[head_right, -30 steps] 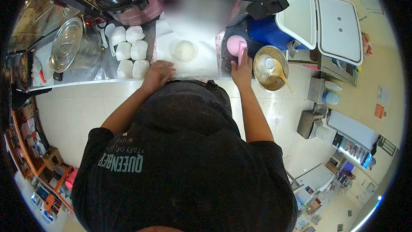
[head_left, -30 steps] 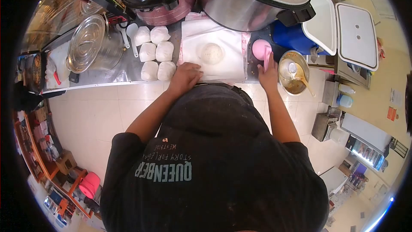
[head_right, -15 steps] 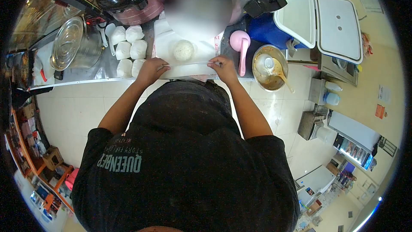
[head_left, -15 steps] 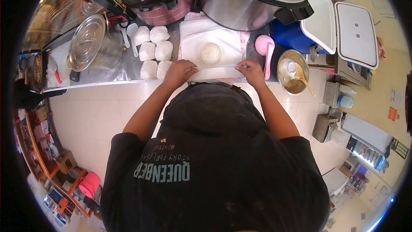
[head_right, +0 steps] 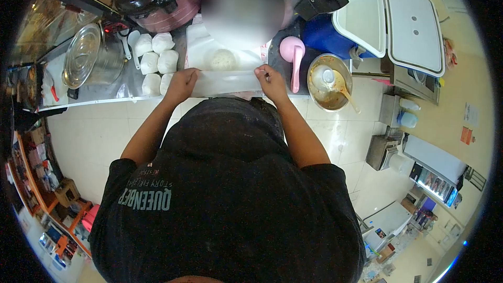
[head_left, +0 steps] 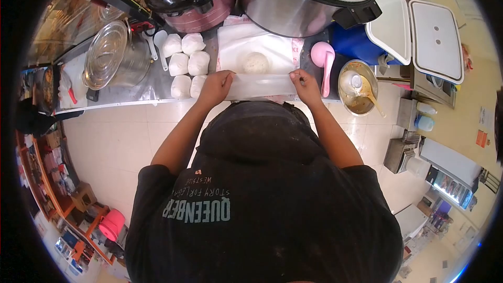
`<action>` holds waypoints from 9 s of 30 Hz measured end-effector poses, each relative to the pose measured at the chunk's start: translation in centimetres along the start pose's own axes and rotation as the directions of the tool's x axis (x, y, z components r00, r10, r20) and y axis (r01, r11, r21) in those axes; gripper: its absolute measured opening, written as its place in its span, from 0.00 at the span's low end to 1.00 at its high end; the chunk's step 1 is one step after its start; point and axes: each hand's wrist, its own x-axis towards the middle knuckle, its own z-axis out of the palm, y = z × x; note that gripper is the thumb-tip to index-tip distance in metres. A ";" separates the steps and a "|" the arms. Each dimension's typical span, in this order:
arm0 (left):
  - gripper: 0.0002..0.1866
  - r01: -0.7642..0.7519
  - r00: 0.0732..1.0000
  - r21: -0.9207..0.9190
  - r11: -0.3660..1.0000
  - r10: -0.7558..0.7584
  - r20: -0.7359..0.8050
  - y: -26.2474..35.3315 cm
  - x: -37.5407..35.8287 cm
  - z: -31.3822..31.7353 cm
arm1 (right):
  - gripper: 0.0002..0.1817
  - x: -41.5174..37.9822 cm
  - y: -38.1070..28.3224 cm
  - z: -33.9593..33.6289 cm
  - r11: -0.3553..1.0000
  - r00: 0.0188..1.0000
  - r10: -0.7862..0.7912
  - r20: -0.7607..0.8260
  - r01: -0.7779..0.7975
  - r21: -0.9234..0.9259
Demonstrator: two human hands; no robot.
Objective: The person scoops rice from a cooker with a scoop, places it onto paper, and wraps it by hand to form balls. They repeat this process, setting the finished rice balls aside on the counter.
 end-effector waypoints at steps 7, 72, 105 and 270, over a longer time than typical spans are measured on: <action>0.06 -0.189 0.979 0.035 0.981 0.185 0.082 -1.0 0.1 -0.2 | 0.08 -0.2 0.7 -0.5 0.993 0.992 -0.114 0.062 0.112 0.030; 0.07 -0.283 0.959 0.517 0.808 0.230 0.166 1.0 1.4 -4.1 | 0.18 -1.3 0.0 -2.7 0.897 0.919 -0.393 -0.038 0.374 -0.236; 0.34 -0.698 0.711 0.407 0.589 0.505 0.489 0.7 0.4 4.3 | 0.16 -4.3 -0.9 -0.7 0.865 0.871 -0.425 -0.247 0.310 -0.396; 0.19 0.534 0.654 0.248 0.808 -0.209 -0.727 -14.5 -1.2 -20.3 | 0.47 1.9 6.7 -6.4 0.957 0.983 -0.006 -0.184 -0.048 -0.287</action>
